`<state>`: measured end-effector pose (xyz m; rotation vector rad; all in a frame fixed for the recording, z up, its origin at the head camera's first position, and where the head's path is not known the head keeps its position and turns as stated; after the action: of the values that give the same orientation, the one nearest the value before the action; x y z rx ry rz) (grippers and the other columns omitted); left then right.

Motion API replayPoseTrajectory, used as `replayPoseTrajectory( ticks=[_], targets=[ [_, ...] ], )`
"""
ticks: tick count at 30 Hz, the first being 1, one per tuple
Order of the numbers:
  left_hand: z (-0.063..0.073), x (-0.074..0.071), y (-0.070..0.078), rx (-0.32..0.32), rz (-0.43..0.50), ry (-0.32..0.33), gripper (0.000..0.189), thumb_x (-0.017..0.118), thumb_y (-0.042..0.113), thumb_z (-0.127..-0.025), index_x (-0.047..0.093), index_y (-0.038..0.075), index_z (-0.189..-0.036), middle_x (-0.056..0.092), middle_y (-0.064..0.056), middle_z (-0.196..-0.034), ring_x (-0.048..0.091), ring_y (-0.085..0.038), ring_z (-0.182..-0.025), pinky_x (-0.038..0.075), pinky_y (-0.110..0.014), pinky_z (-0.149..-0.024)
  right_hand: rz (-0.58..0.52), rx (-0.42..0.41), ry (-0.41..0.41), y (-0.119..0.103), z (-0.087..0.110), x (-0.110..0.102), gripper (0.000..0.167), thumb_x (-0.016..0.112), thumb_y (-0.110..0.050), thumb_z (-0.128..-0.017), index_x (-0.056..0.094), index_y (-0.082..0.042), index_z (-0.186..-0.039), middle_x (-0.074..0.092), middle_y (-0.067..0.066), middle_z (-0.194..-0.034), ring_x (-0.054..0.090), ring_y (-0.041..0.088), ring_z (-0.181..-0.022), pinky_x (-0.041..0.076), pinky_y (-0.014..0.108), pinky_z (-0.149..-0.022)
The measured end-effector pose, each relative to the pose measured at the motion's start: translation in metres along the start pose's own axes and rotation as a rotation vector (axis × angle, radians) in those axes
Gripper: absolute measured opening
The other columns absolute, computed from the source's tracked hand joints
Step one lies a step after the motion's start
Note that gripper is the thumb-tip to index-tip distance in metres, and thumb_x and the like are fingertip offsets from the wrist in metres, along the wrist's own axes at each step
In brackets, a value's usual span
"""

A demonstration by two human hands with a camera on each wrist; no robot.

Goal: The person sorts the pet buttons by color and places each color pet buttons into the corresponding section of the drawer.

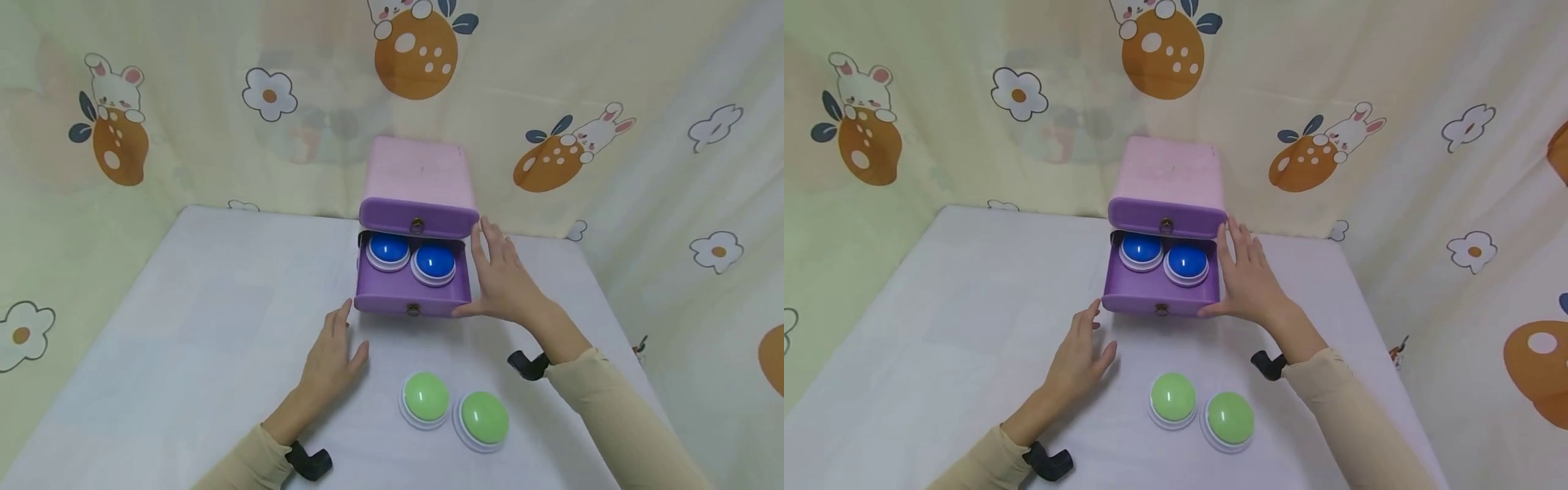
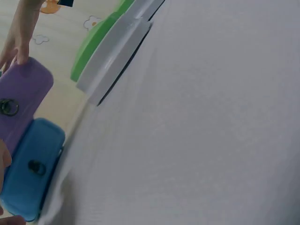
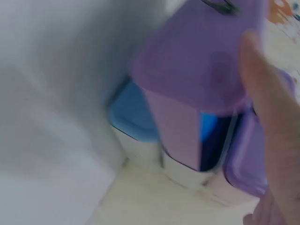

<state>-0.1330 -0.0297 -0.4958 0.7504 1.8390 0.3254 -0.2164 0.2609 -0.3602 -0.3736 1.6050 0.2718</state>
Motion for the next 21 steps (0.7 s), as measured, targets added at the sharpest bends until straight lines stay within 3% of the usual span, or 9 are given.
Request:
replayPoseTrajectory(
  ticks=[6, 10, 17, 21],
  targets=[
    [0.004, -0.001, -0.004, -0.028, -0.017, -0.041, 0.079, 0.066, 0.028, -0.085, 0.023, 0.008, -0.148, 0.047, -0.015, -0.127, 0.059, -0.027, -0.103, 0.055, -0.038, -0.081, -0.104, 0.06, 0.043, -0.002, -0.003, 0.015, 0.152, 0.083, -0.065, -0.05, -0.014, -0.002, -0.149, -0.018, 0.017, -0.158, -0.001, 0.04, -0.146, 0.012, 0.06, -0.115],
    [0.006, 0.0, -0.007, -0.033, -0.033, -0.047, 0.078, 0.067, 0.027, -0.084, 0.025, 0.008, -0.147, 0.047, -0.014, -0.127, 0.06, -0.027, -0.102, 0.054, -0.039, -0.08, -0.139, 0.105, 0.082, 0.004, -0.009, 0.018, 0.15, 0.08, -0.069, -0.052, -0.016, -0.006, -0.149, -0.018, 0.014, -0.158, 0.007, 0.043, -0.145, 0.019, 0.061, -0.112],
    [0.005, 0.002, -0.009, -0.021, -0.014, -0.046, 0.076, 0.067, 0.025, -0.083, 0.028, 0.01, -0.147, 0.047, -0.012, -0.126, 0.06, -0.025, -0.094, 0.054, -0.04, -0.076, -0.115, 0.009, 0.163, 0.009, -0.034, 0.006, 0.145, 0.084, -0.059, -0.056, -0.015, -0.014, -0.151, -0.008, 0.01, -0.16, 0.014, 0.04, -0.144, 0.019, 0.059, -0.114],
    [0.005, 0.005, -0.009, -0.007, -0.016, -0.058, 0.074, 0.067, 0.025, -0.084, 0.03, 0.01, -0.146, 0.048, -0.013, -0.126, 0.061, -0.025, -0.091, 0.054, -0.039, -0.075, -0.118, 0.006, 0.209, 0.012, -0.046, 0.005, 0.136, 0.086, -0.05, -0.06, -0.007, -0.014, -0.153, 0.003, 0.013, -0.16, 0.023, 0.039, -0.141, 0.027, 0.055, -0.112]
  ],
)
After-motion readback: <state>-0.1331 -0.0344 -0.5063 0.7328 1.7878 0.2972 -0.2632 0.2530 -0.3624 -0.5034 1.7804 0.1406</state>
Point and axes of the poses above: each hand's wrist, its own z-axis away from the middle knuckle, its own x-axis out of the palm, y = z × x, the point moved 1 cm from there along -z, towards the middle knuckle
